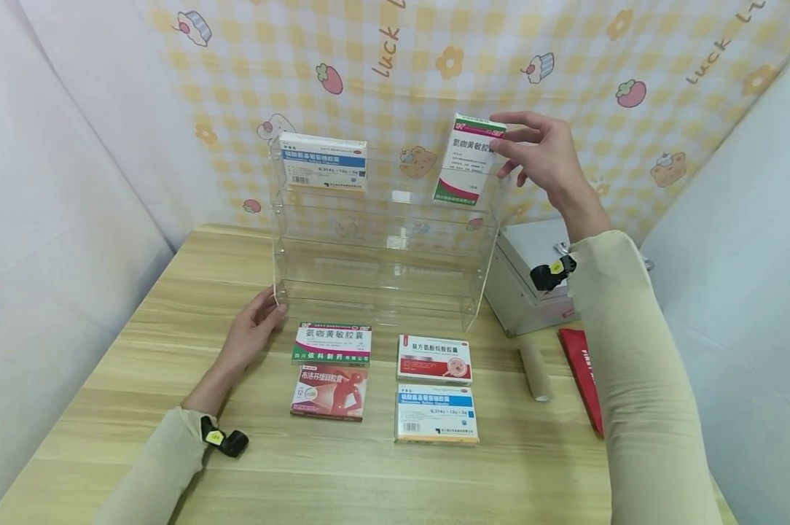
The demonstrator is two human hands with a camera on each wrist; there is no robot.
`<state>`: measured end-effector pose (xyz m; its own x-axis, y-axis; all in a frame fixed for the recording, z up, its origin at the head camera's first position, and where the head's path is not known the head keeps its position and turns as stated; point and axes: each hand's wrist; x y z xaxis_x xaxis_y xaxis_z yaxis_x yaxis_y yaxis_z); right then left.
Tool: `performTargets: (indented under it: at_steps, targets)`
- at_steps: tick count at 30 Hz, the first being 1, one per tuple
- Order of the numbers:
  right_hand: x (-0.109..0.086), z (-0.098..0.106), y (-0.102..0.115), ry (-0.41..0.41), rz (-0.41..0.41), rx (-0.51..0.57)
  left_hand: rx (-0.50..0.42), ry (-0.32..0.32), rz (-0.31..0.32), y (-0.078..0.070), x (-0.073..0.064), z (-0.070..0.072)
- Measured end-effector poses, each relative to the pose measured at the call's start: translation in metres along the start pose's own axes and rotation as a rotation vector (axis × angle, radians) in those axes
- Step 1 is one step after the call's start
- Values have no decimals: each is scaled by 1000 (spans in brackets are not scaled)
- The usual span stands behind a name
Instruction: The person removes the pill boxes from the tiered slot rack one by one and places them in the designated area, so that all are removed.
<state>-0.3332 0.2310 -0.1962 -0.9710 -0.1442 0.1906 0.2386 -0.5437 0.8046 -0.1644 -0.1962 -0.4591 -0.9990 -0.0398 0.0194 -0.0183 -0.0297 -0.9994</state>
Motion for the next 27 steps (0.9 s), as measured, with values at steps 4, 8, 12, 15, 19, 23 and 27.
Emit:
performTargets:
  at_steps: [4,8,12,15,19,23,27]
  targets:
    - [1,0,2,-9,22,27,-24,1,-2,18,8,4]
    - [1,3,6,-22,45,46,-13,-6,-11,35,15,7]
    - [-1,6,12,-28,45,54,3,-12,-29,38,16,7]
    - [-3,8,17,-36,52,63,7,-8,-26,33,14,6]
    - [-6,12,23,-44,78,134,17,-7,-24,34,15,7]
    - [-7,20,28,-55,83,194,21,-12,-36,38,16,8]
    - [-9,28,33,-89,96,227,10,-9,-37,38,16,7]
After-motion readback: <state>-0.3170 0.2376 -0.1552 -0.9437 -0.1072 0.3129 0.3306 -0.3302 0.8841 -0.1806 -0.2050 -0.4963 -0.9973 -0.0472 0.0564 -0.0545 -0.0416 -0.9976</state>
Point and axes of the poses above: each hand's wrist, its own x-axis towards the middle knuckle, its own z-axis out of the back of the hand, y = z × x, and after that the axes turned 14 degrees about -x, right-handed
